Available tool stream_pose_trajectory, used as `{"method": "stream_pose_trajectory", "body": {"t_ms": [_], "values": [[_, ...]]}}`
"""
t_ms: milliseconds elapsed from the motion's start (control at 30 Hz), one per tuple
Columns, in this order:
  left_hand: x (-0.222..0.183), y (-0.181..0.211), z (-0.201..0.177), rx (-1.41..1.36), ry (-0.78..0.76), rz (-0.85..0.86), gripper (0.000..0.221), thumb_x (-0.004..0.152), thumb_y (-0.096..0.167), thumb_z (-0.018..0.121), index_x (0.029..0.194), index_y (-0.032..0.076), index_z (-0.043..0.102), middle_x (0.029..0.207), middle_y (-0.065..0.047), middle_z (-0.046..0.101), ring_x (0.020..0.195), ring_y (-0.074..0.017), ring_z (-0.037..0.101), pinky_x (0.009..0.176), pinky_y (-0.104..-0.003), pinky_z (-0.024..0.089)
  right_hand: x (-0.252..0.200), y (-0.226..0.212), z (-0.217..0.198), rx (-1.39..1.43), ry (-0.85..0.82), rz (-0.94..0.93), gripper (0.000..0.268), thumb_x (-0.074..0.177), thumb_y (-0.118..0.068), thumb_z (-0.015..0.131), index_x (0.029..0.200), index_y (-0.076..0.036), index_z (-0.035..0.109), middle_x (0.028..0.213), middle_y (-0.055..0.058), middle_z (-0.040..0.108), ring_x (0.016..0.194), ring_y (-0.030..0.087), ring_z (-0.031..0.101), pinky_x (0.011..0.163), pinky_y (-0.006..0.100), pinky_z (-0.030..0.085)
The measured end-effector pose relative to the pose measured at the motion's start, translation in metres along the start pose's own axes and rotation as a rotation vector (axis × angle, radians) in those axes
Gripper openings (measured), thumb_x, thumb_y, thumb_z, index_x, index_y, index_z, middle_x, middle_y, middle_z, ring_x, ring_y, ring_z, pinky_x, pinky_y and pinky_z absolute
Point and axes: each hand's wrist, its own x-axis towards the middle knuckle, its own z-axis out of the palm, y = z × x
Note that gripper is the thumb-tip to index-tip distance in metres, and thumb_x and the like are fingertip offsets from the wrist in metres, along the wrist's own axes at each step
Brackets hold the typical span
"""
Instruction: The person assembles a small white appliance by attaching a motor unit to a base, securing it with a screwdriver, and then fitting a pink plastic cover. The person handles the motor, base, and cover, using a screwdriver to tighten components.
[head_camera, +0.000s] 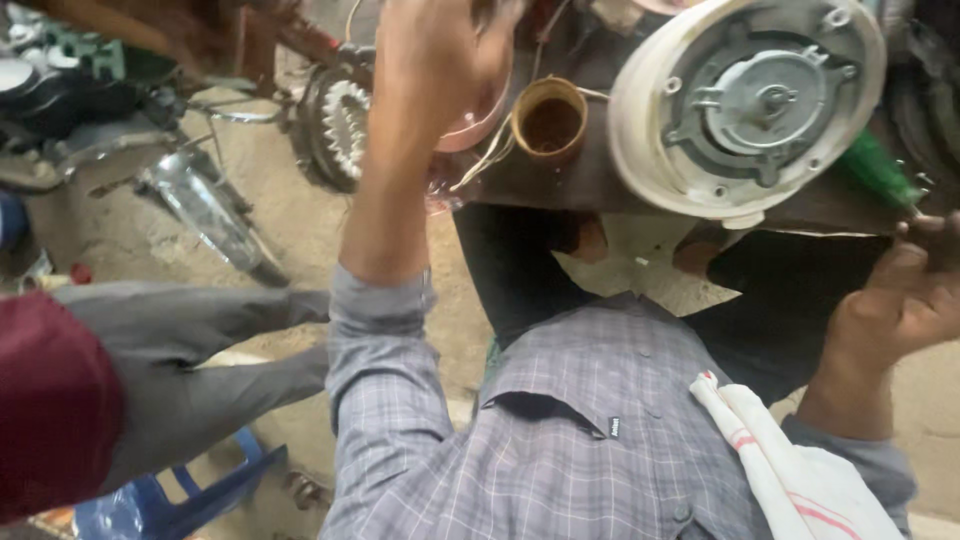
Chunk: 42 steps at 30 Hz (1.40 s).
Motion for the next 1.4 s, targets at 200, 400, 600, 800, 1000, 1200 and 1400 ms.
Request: {"method": "stream_pose_trajectory", "body": {"t_ms": [200, 400, 600, 800, 1000, 1200, 1400], "values": [[-0.058, 0.005, -0.016, 0.227, -0.254, -0.027, 0.023, 0.085, 0.011, 0.076, 0.107, 0.006, 0.070, 0.105, -0.012, 0.070, 0.105, -0.0320, 0.062, 0.091, -0.046, 0.046, -0.007, -0.019, 0.015, -0.033, -0.056, -0.035, 0.042, 0.114, -0.033, 0.070, 0.126, 0.005, 0.059, 0.112, 0.009, 0.061, 0.093, 0.015, 0.058, 0.081, 0.023, 0.045], [-0.079, -0.018, 0.003, 0.416, -0.360, -0.034, 0.019, 0.088, 0.009, 0.072, 0.107, 0.007, 0.073, 0.097, -0.011, 0.071, 0.098, -0.0315, 0.063, 0.095, -0.049, 0.041, -0.008, -0.043, 0.047, -0.130, -0.178, -0.250, 0.042, 0.113, -0.032, 0.072, 0.131, 0.003, 0.058, 0.117, 0.018, 0.061, 0.086, 0.017, 0.066, 0.074, 0.025, 0.056], [-0.072, -0.016, 0.001, 0.531, -0.447, -0.035, 0.016, 0.086, 0.006, 0.068, 0.100, 0.011, 0.073, 0.088, -0.010, 0.075, 0.090, -0.0274, 0.069, 0.099, -0.048, 0.041, -0.008, -0.054, 0.047, -0.138, -0.224, -0.244, 0.034, 0.111, -0.020, 0.077, 0.131, 0.002, 0.062, 0.114, 0.017, 0.068, 0.087, 0.017, 0.070, 0.073, 0.024, 0.058], [-0.053, 0.003, -0.025, 0.476, -0.436, -0.001, 0.018, 0.095, 0.010, 0.072, 0.114, 0.012, 0.074, 0.096, -0.005, 0.077, 0.092, -0.0207, 0.071, 0.090, -0.045, 0.041, -0.009, -0.053, 0.034, -0.160, -0.205, -0.176, 0.032, 0.109, -0.017, 0.079, 0.129, 0.002, 0.063, 0.113, 0.015, 0.067, 0.085, 0.015, 0.069, 0.072, 0.023, 0.056], [-0.029, 0.017, -0.056, 0.361, -0.460, 0.054, 0.022, 0.095, 0.014, 0.078, 0.117, 0.012, 0.076, 0.102, -0.007, 0.077, 0.094, -0.0233, 0.071, 0.081, -0.042, 0.043, -0.005, -0.050, 0.038, -0.227, -0.239, -0.112, 0.034, 0.101, -0.008, 0.089, 0.123, 0.003, 0.065, 0.111, 0.015, 0.069, 0.089, 0.018, 0.071, 0.076, 0.026, 0.057], [-0.015, 0.022, -0.076, 0.144, -0.456, -0.021, 0.024, 0.096, 0.004, 0.079, 0.120, 0.005, 0.074, 0.107, -0.010, 0.076, 0.097, -0.0242, 0.073, 0.085, -0.039, 0.057, -0.005, -0.049, 0.048, -0.281, -0.326, -0.096, 0.034, 0.092, -0.005, 0.091, 0.115, 0.004, 0.068, 0.103, 0.015, 0.070, 0.087, 0.021, 0.071, 0.075, 0.029, 0.057], [-0.010, 0.026, -0.091, -0.132, -0.491, -0.133, 0.028, 0.103, -0.005, 0.071, 0.130, -0.001, 0.070, 0.110, -0.013, 0.077, 0.100, -0.0180, 0.077, 0.079, -0.029, 0.063, -0.013, -0.049, 0.058, -0.296, -0.428, -0.067, 0.032, 0.083, -0.003, 0.090, 0.108, 0.004, 0.071, 0.093, 0.014, 0.070, 0.070, 0.017, 0.065, 0.063, 0.030, 0.052]]}}
